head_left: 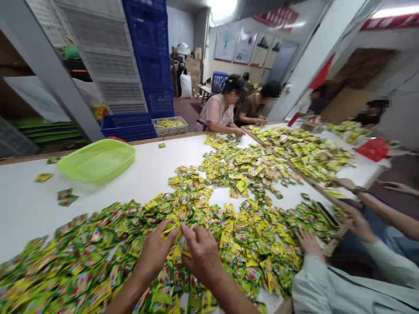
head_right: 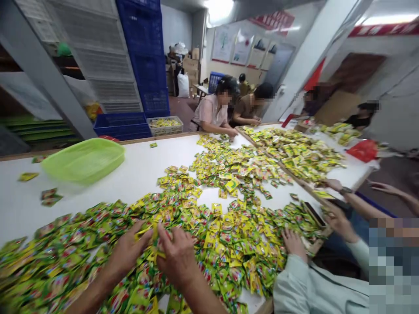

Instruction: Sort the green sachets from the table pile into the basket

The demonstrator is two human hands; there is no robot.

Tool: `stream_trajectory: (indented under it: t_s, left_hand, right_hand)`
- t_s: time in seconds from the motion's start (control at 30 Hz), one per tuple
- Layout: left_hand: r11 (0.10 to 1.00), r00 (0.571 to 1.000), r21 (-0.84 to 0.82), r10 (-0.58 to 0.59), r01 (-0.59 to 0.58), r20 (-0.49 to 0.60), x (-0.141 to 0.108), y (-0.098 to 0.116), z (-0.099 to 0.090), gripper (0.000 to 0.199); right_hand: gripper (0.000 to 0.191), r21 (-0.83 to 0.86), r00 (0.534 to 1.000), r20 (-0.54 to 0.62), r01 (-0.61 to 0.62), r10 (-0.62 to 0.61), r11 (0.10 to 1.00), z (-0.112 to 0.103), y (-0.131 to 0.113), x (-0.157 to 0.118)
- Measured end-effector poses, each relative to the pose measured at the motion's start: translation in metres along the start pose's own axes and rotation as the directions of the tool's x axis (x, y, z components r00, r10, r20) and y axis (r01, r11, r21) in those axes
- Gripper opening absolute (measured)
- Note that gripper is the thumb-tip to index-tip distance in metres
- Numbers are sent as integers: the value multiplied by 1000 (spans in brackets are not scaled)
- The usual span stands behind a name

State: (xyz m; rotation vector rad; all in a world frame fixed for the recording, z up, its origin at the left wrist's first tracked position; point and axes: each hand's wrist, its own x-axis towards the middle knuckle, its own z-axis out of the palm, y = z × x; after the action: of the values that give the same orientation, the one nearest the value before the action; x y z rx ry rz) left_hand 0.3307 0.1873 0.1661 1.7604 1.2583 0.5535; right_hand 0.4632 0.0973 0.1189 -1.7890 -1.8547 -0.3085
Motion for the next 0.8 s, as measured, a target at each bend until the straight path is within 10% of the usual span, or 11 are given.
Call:
stream_trajectory:
  t_s: [0.23, 0.5, 0.8]
  left_hand:
    - [982, 985, 84, 165, -169, 52, 4, -16, -12, 44]
    - [998, 979, 42, -29, 39, -202, 10, -28, -10, 53]
    - [998, 992, -57, 9, -2, 127, 5, -46, -18, 46]
  right_hand:
    - [74, -87, 996, -6, 84, -85, 993, -5, -2, 2]
    - [78, -36, 991, -106, 78, -81, 996, 11, -19, 8]
    - [77, -41, 988, -95, 116, -119, 992, 21, -10, -1]
